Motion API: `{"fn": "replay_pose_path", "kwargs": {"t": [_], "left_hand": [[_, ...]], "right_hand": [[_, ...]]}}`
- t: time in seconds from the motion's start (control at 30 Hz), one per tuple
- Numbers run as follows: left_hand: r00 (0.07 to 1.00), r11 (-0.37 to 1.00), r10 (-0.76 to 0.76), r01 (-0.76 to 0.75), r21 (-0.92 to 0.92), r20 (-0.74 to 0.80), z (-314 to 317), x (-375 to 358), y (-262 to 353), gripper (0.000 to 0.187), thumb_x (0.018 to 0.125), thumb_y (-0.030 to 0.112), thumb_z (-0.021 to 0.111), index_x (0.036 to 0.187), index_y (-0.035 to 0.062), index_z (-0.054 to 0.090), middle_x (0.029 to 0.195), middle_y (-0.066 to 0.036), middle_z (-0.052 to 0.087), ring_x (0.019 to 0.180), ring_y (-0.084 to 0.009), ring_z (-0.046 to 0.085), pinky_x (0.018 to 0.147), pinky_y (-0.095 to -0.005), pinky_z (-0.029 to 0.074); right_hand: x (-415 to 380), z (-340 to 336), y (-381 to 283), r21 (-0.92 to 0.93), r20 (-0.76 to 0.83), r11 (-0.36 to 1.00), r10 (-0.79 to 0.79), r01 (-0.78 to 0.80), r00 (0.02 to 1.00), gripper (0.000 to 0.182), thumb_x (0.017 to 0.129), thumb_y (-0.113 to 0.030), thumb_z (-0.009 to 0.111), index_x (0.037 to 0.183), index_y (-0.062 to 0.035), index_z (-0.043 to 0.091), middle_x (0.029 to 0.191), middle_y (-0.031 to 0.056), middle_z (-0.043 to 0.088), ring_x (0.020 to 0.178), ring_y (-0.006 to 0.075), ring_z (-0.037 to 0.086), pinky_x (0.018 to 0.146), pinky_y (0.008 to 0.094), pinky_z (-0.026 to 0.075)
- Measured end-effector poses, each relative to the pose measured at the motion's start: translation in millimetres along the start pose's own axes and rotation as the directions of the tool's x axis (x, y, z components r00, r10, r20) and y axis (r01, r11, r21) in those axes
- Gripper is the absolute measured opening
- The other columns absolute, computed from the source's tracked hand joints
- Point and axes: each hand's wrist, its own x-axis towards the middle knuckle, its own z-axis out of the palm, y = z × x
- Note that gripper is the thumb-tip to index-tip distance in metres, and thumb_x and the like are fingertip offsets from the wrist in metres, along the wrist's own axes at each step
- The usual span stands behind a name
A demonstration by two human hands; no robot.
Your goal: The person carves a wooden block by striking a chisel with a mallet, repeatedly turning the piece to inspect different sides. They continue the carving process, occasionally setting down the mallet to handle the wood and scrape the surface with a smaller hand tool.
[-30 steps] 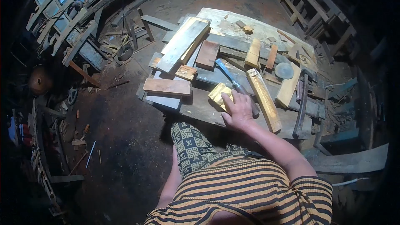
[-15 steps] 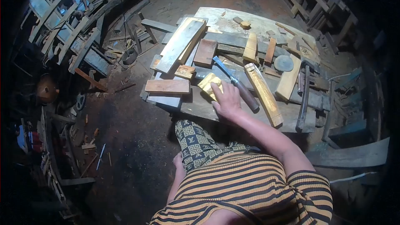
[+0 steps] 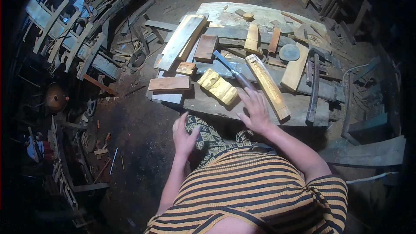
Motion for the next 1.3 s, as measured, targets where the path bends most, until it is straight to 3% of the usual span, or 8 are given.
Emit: {"fn": "replay_pose_path", "kwargs": {"t": [0.37,0.77,0.93,1.03,1.13,1.2,1.27,1.3], "left_hand": [[0.903,0.797,0.345,-0.426,0.43,0.256,74,96,43,0.095,0.061,0.069,0.066,0.136,0.0149,0.043,0.14,-0.024,0.029,0.132,-0.0426,0.02,0.105,-0.0533,0.022],[0.823,0.791,0.561,-0.564,0.237,0.087,82,101,10,0.081,0.055,0.051,0.081,0.118,0.0076,0.056,0.132,-0.028,0.042,0.124,-0.0476,0.037,0.1,-0.0479,0.039],[0.829,0.826,0.559,-0.556,0.094,-0.005,81,100,16,0.068,0.053,0.045,0.085,0.09,0.0,0.051,0.13,-0.029,0.044,0.123,-0.0464,0.04,0.102,-0.0465,0.037],[0.848,0.847,0.53,-0.527,0.071,-0.032,81,99,14,0.068,0.055,0.045,0.085,0.089,0.0006,0.046,0.132,-0.028,0.041,0.124,-0.0467,0.039,0.103,-0.0465,0.036],[0.883,0.888,0.459,-0.461,0.005,-0.094,85,94,12,0.07,0.058,0.046,0.083,0.101,0.0006,0.052,0.132,-0.025,0.04,0.124,-0.0428,0.039,0.104,-0.0458,0.034],[0.891,0.886,0.453,-0.453,0.094,0.02,81,92,17,0.078,0.059,0.049,0.081,0.119,0.0066,0.053,0.137,-0.023,0.035,0.128,-0.0423,0.034,0.105,-0.0466,0.032],[0.903,0.89,0.425,-0.428,0.158,0.056,85,90,16,0.082,0.06,0.05,0.079,0.129,0.0158,0.05,0.141,-0.021,0.03,0.13,-0.0415,0.029,0.106,-0.0468,0.031],[0.909,0.894,0.413,-0.417,0.162,0.062,87,90,17,0.083,0.059,0.048,0.08,0.129,0.0151,0.05,0.141,-0.021,0.029,0.132,-0.0419,0.027,0.106,-0.0473,0.031]], "right_hand": [[-50,20,13,-0.028,0.09,0.999,-0.031,0.034,0.995,0.067,0.071,-0.023,0.071,0.13,-0.0067,0.043,0.137,0.0177,0.036,0.13,0.033,0.032,0.109,0.0503,0.021],[-49,23,17,-0.059,0.103,0.995,-0.079,0.085,0.992,0.054,0.071,-0.021,0.071,0.12,-0.0067,0.052,0.13,0.0179,0.042,0.125,0.0351,0.037,0.105,0.0501,0.026],[-21,-43,11,0.634,0.185,0.756,0.056,-0.163,0.981,0.021,0.074,-0.009,0.067,0.094,-0.0025,0.062,0.096,0.0154,0.062,0.089,0.0296,0.061,0.08,0.0374,0.048],[25,-154,-43,0.539,-0.227,0.837,0.041,0.09,0.973,0.005,0.076,-0.001,0.063,0.079,-0.0027,0.059,0.085,0.0131,0.064,0.081,0.0268,0.061,0.077,0.034,0.048],[24,-201,-55,0.014,-0.632,0.792,-0.466,0.61,0.62,0.011,0.084,-0.005,0.062,0.076,-0.0024,0.054,0.08,0.0109,0.061,0.063,0.0255,0.057,0.061,0.0314,0.049],[21,-230,-82,0.047,-0.884,0.148,-0.455,0.988,0.11,0.048,0.083,-0.03,0.061,0.128,-0.0156,0.049,0.127,0.0082,0.05,0.122,0.0267,0.038,0.099,0.0513,0.027],[23,-246,-100,-0.383,-0.724,0.45,-0.688,0.807,0.04,0.037,0.087,-0.032,0.051,0.117,-0.009,0.052,0.122,0.006,0.052,0.123,0.0272,0.036,0.101,0.0533,0.022],[36,-239,-111,-0.319,-0.783,0.283,-0.617,0.905,-0.083,0.036,0.089,-0.031,0.047,0.117,-0.0086,0.052,0.124,0.0065,0.05,0.124,0.0277,0.034,0.101,0.0545,0.02]]}}
